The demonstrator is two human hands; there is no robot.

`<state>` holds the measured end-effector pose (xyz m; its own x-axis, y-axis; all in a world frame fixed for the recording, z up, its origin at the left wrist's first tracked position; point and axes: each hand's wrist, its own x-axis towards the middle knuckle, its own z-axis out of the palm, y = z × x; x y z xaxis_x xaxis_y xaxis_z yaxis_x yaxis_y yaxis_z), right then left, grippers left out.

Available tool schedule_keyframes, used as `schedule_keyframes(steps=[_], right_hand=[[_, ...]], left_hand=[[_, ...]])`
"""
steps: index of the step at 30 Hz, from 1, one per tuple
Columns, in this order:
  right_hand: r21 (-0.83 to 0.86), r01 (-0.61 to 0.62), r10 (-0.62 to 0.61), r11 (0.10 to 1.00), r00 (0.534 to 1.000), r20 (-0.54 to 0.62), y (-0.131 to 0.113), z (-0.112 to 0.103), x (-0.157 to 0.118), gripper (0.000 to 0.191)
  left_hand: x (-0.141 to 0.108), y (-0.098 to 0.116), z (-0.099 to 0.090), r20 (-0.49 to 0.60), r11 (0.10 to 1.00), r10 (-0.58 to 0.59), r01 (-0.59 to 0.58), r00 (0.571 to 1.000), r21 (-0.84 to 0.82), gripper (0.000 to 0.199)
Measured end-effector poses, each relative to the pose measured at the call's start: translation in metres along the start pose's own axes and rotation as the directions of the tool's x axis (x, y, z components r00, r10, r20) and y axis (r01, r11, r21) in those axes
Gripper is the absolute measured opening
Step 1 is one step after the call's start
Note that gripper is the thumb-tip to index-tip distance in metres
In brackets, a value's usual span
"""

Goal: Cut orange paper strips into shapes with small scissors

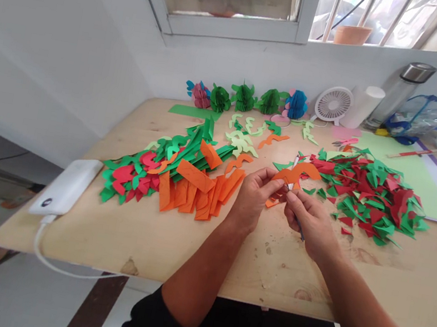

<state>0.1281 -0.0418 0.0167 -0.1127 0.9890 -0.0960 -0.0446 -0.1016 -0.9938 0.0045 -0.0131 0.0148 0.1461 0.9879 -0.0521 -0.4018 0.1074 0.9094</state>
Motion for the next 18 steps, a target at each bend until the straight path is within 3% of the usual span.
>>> schedule_keyframes(steps=[18], right_hand=[[-0.014, 0.012, -0.013, 1.000, 1.000, -0.007, 0.0005, -0.0001, 0.0000, 0.046]], left_hand=[[-0.0011, 0.0016, 0.0006, -0.003, 1.000, -0.009, 0.009, 1.000, 0.008, 0.011]])
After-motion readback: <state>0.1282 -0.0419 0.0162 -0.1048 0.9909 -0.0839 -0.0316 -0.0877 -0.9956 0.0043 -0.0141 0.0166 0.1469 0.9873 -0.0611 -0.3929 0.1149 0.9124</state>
